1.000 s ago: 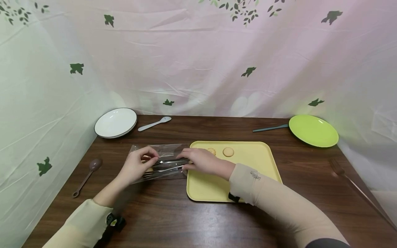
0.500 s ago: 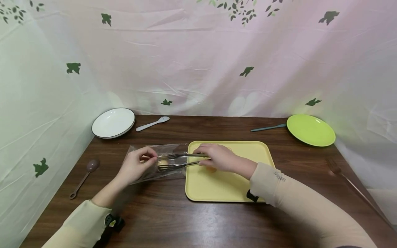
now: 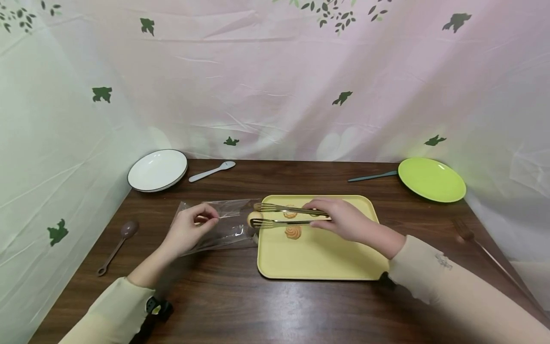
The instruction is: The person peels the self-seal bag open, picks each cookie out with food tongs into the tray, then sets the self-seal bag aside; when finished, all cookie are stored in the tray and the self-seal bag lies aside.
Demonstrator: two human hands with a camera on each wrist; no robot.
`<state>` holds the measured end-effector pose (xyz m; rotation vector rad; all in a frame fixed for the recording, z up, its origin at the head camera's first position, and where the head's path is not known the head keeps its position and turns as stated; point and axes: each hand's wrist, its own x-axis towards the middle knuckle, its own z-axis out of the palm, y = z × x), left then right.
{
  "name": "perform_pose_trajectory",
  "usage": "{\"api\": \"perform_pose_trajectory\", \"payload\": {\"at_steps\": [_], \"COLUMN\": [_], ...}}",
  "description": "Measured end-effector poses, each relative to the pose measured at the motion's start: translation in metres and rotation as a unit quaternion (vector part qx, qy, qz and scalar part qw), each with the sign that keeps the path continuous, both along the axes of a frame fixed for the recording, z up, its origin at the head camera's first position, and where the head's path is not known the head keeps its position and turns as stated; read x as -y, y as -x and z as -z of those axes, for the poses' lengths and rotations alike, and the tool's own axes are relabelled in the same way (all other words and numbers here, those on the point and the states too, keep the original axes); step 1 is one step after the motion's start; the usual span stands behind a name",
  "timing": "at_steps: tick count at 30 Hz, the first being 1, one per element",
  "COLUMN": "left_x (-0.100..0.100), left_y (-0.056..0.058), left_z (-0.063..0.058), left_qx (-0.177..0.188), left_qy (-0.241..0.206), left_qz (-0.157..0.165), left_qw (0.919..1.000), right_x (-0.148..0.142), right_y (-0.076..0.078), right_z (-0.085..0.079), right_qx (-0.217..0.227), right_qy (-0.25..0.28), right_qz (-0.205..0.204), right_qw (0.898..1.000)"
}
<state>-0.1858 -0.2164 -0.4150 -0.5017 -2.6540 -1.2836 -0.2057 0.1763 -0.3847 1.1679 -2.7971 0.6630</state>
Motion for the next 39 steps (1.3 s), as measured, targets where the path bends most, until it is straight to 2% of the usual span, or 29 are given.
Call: {"api": "perform_pose_trajectory", "payload": {"at_steps": [3, 8, 20, 24, 31, 33, 39], "left_x": [0.000, 0.001, 0.003, 0.001, -0.009, -0.007, 0.004], "left_y": [-0.001, 0.000, -0.002, -0.004, -0.016, -0.014, -0.004], "left_z": [0.001, 0.001, 0.003, -0.003, -0.024, -0.022, -0.003], "left_qx": [0.002, 0.005, 0.009, 0.014, 0.010, 0.012, 0.014], "left_qy": [-0.001, 0.000, -0.002, -0.001, 0.003, 0.000, -0.008], "left_qz": [0.001, 0.005, -0.002, -0.005, -0.004, -0.002, -0.001], "left_qw": [1.0000, 1.0000, 1.0000, 0.9999, 0.9999, 0.9999, 0.9999], "right_x": [-0.019, -0.050, -0.108, -0.116, -0.121, -0.122, -0.113], "right_y": [-0.006, -0.017, -0.041, -0.045, -0.046, -0.045, -0.036], "right_z": [-0.002, -0.003, 0.021, 0.027, 0.032, 0.031, 0.021], "right_qx": [-0.013, -0.007, -0.014, -0.022, -0.018, -0.023, -0.034], "right_qy": [0.015, 0.019, 0.004, -0.001, -0.014, -0.016, 0.011], "right_qz": [0.011, 0.048, 0.109, 0.114, 0.116, 0.114, 0.102], "right_qw": [1.000, 0.999, 0.994, 0.993, 0.993, 0.993, 0.994]}}
